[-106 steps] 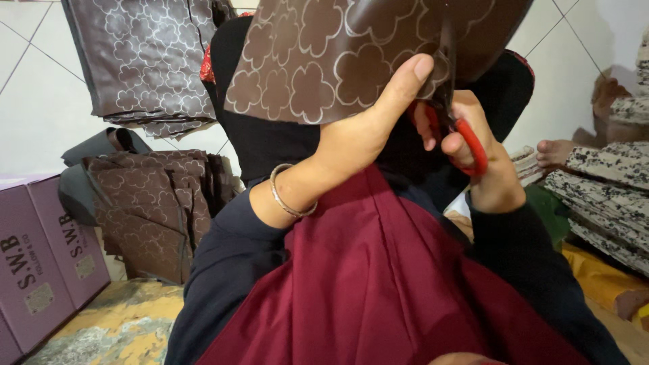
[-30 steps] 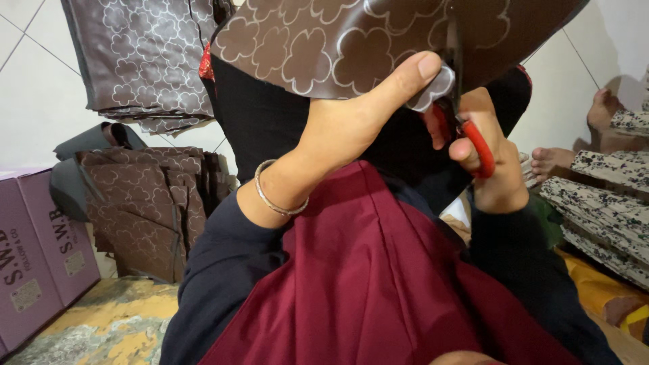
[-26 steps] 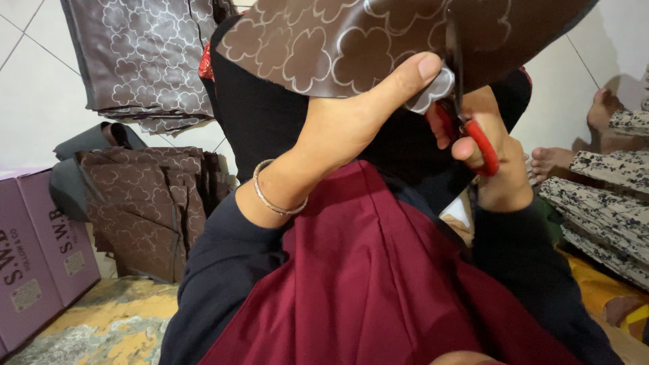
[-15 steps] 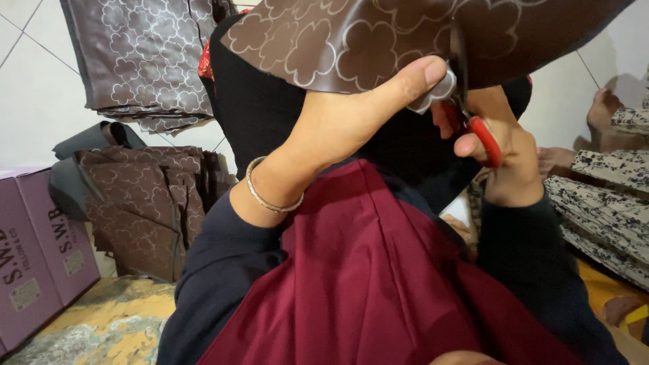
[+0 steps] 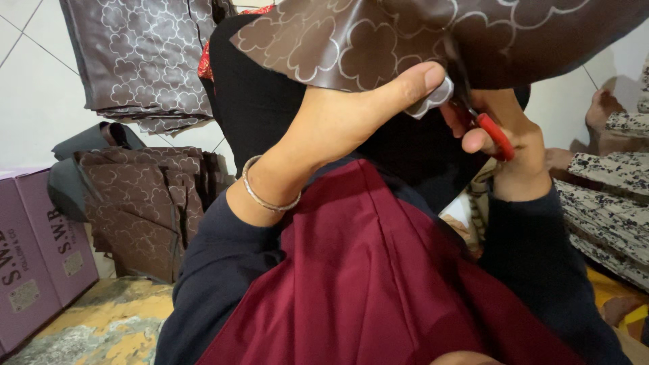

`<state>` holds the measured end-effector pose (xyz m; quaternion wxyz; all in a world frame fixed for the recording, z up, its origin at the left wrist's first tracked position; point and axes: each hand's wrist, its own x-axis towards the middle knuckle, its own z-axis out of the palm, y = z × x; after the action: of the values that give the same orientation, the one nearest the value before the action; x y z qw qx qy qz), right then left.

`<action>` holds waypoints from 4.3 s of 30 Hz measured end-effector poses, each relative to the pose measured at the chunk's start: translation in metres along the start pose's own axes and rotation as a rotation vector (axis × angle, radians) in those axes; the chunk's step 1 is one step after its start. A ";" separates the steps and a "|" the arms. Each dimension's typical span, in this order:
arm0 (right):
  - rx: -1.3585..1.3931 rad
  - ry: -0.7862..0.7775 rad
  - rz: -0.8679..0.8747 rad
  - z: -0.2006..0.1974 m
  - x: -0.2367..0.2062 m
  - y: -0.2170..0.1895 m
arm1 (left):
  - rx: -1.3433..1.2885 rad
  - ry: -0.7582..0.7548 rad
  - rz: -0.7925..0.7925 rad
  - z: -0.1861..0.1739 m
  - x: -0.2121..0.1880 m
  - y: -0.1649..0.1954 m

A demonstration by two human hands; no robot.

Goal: The person sits on the floor and uses red-handled scissors to cut a piece of brown patterned fabric. They trim the edges and cut out a small flower-shaped piece from the material.

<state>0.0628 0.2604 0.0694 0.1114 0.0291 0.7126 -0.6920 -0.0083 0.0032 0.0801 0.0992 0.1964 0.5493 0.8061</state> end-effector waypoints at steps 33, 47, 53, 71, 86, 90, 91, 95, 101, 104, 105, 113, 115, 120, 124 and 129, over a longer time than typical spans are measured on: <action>-0.280 -0.258 -0.062 0.015 0.035 -0.017 | 0.004 0.190 0.036 -0.019 0.024 0.003; -0.552 -0.672 0.107 -0.066 -0.005 -0.044 | 0.160 0.053 0.019 -0.043 0.037 0.006; -0.823 -0.670 0.179 -0.105 0.010 -0.025 | 0.002 -0.033 -0.085 -0.042 0.032 0.017; -0.492 -0.856 0.327 -0.108 0.026 -0.027 | 0.013 -0.115 -0.160 -0.034 0.032 0.034; -0.705 -0.627 0.109 -0.068 0.023 -0.036 | 0.004 -0.189 -0.168 -0.028 0.027 0.038; -0.626 -0.565 0.099 -0.036 0.022 -0.060 | 0.053 -0.197 -0.123 -0.028 0.027 0.039; -0.604 -0.557 0.123 -0.027 0.020 -0.067 | 0.038 -0.198 -0.164 -0.028 0.026 0.039; -0.533 -0.366 0.110 -0.005 0.011 -0.073 | -0.014 -0.140 -0.090 -0.019 0.024 0.036; -0.508 -0.348 -0.041 -0.014 0.019 -0.030 | -0.063 -0.101 -0.080 -0.010 0.019 0.040; -0.541 -0.344 -0.047 -0.021 0.016 -0.025 | -0.087 -0.105 -0.045 -0.010 0.019 0.042; -0.544 -0.345 -0.046 -0.022 0.015 -0.026 | -0.095 -0.108 -0.037 -0.010 0.019 0.042; -0.595 -0.366 -0.087 -0.020 0.020 -0.039 | -0.125 -0.131 -0.095 -0.017 0.020 0.043; -0.589 -0.359 -0.079 -0.021 0.019 -0.038 | -0.091 -0.127 -0.090 -0.018 0.021 0.044; -0.588 -0.378 -0.093 -0.019 0.020 -0.035 | -0.059 -0.135 -0.090 -0.018 0.021 0.046; -0.593 -0.385 -0.022 -0.015 0.022 -0.039 | -0.106 -0.139 -0.104 -0.018 0.020 0.047; -0.567 -0.391 -0.046 -0.009 0.023 -0.047 | -0.081 -0.134 -0.123 -0.019 0.019 0.044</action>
<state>0.0301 0.2646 0.1109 0.2340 -0.1525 0.8422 -0.4613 -0.0309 -0.0224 0.1189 0.1928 0.2117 0.5195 0.8051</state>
